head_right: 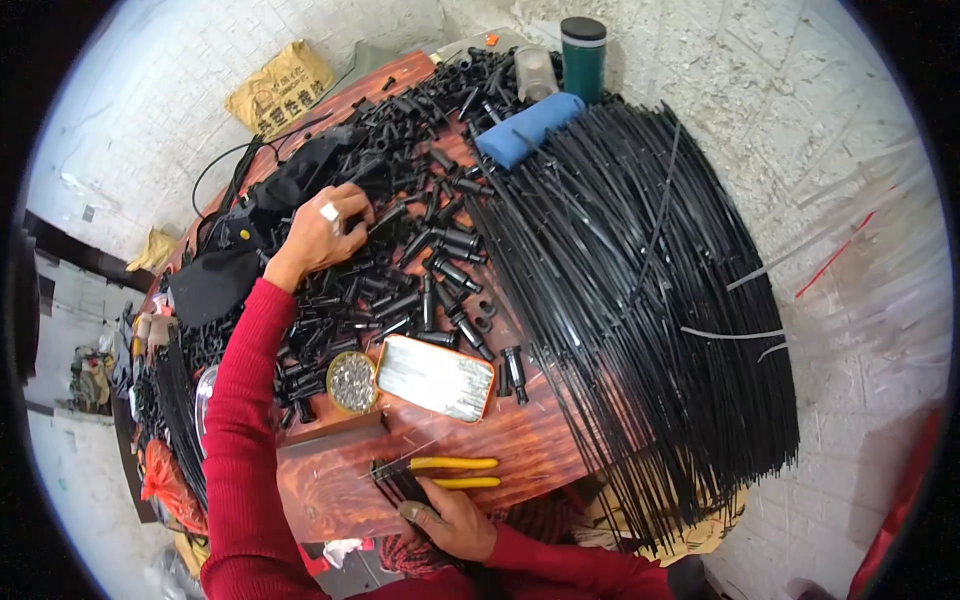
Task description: Assembling and organizing bunches of black electrical wires at a factory workbench.
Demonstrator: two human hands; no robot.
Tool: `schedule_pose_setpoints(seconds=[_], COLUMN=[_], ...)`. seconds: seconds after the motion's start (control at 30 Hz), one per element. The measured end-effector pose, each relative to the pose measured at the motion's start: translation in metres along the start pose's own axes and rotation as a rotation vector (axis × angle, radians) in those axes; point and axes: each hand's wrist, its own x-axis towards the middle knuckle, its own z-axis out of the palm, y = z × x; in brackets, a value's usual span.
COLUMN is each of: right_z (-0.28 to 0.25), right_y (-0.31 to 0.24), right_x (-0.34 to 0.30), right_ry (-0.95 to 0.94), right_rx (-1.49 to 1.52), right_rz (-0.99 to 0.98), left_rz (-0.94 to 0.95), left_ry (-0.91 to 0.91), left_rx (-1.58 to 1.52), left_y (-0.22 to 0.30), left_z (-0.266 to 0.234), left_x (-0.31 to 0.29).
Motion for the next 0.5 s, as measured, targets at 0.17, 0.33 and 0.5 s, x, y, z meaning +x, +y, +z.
schedule_pose_setpoints(seconds=[0.17, 0.33, 0.5], right_z=[0.001, 0.009, 0.019], right_y=[-0.007, -0.007, -0.014], right_x=[-0.001, -0.006, -0.013], right_ry=[-0.084, -0.189, -0.194], right_rx=[0.139, 0.114, 0.111], right_rz=[0.089, 0.040, 0.076], left_rz=[-0.045, -0.060, -0.200], left_ry=[-0.017, 0.015, 0.110], left_rx=[0.071, 0.204, 0.282], left_y=[-0.001, -0.007, 0.009], left_z=[-0.024, -0.045, -0.067], left_x=[-0.063, -0.106, -0.132])
